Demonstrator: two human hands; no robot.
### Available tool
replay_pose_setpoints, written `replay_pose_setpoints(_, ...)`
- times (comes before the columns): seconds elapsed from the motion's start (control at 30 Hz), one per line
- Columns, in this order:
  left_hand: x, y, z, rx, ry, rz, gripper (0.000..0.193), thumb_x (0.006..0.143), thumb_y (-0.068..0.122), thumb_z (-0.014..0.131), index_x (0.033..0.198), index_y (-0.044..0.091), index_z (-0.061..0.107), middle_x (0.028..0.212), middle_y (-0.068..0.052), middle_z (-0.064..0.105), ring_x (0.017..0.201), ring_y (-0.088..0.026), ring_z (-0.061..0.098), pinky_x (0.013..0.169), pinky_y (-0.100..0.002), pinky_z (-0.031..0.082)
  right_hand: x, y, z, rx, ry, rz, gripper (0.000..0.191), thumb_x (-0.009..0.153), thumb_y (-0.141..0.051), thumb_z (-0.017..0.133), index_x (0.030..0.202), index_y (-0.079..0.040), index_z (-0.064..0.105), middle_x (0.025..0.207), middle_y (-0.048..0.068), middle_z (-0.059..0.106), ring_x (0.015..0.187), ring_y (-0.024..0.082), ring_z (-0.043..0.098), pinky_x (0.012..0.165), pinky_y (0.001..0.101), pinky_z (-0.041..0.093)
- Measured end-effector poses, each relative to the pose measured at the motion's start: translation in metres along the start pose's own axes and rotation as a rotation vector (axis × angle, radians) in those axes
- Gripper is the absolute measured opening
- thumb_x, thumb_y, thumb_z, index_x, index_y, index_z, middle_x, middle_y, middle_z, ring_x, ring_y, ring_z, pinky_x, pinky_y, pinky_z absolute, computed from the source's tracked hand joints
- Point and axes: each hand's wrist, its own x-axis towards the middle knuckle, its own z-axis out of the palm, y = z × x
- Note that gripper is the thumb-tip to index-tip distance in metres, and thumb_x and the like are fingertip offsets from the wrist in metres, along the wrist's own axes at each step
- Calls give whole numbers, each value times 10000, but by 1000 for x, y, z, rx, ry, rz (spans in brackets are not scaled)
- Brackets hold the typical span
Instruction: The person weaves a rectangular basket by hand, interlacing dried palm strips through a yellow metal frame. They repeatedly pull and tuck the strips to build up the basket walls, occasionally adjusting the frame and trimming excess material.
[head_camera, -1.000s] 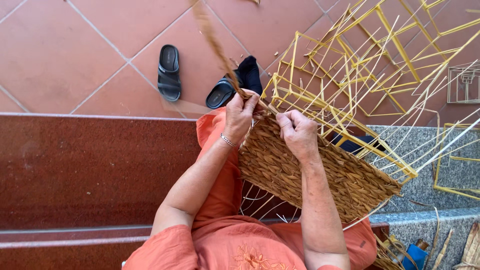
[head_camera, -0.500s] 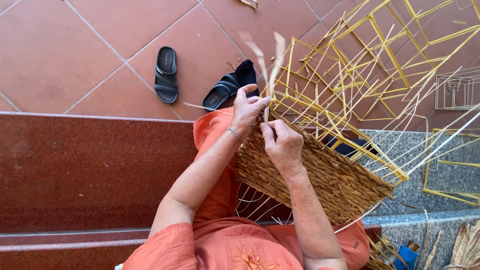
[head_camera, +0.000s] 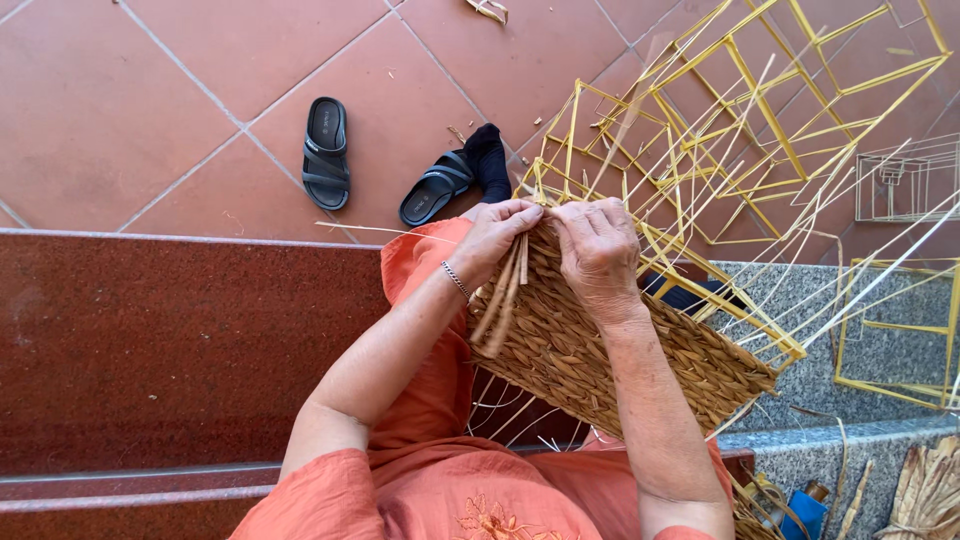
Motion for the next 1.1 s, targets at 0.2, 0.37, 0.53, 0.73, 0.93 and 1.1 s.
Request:
replay_pose_setpoints(0.2,10,14,2,-234,-76,-190,193,991,190,598,990,25,697,936,-50,725,851,-147,669,825,-310,542,11,2,-5,-162,-112,-24,278,898,-43,748,1168,-110,756,991,20,662,894,215,583,771,368,454)
replay_pose_setpoints(0.37,14,10,1,-262,-143,8,238,1034,235,578,1042,29,698,991,-53,706,969,-150,634,948,-309,488,12,-1,-2,-167,-24,-60,223,907,-99,780,1129,-119,765,953,-5,626,888,196,561,770,379,427)
replay_pose_setpoints(0.53,-7,19,-7,-365,-78,9,334,944,162,556,1208,-9,666,1122,-71,733,1027,-161,656,888,-303,478,17,-7,-3,-151,-12,-116,94,886,-69,761,968,-93,721,988,5,646,912,215,556,814,385,431)
replay_pose_setpoints(0.73,-33,16,-3,-189,-58,83,497,876,-25,582,1366,62,577,1301,-34,661,1218,-120,605,1028,-264,468,23,-19,4,-281,-99,-238,75,874,-104,694,919,-67,647,933,69,650,971,250,593,953,455,443)
replay_pose_setpoints(0.93,-25,-26,-1,-30,-15,320,212,966,39,672,1169,7,619,1194,-72,636,1145,-175,593,978,-322,501,18,-31,11,-159,-279,-76,142,800,-81,670,913,-106,588,790,127,621,821,308,582,854,487,465)
replay_pose_setpoints(1.1,-39,-43,17,31,26,391,221,993,78,679,1199,24,619,1210,-68,638,1118,-180,585,972,-338,499,-2,-47,11,-191,-382,-2,175,795,-116,669,947,-56,606,843,128,665,851,267,626,685,415,484)
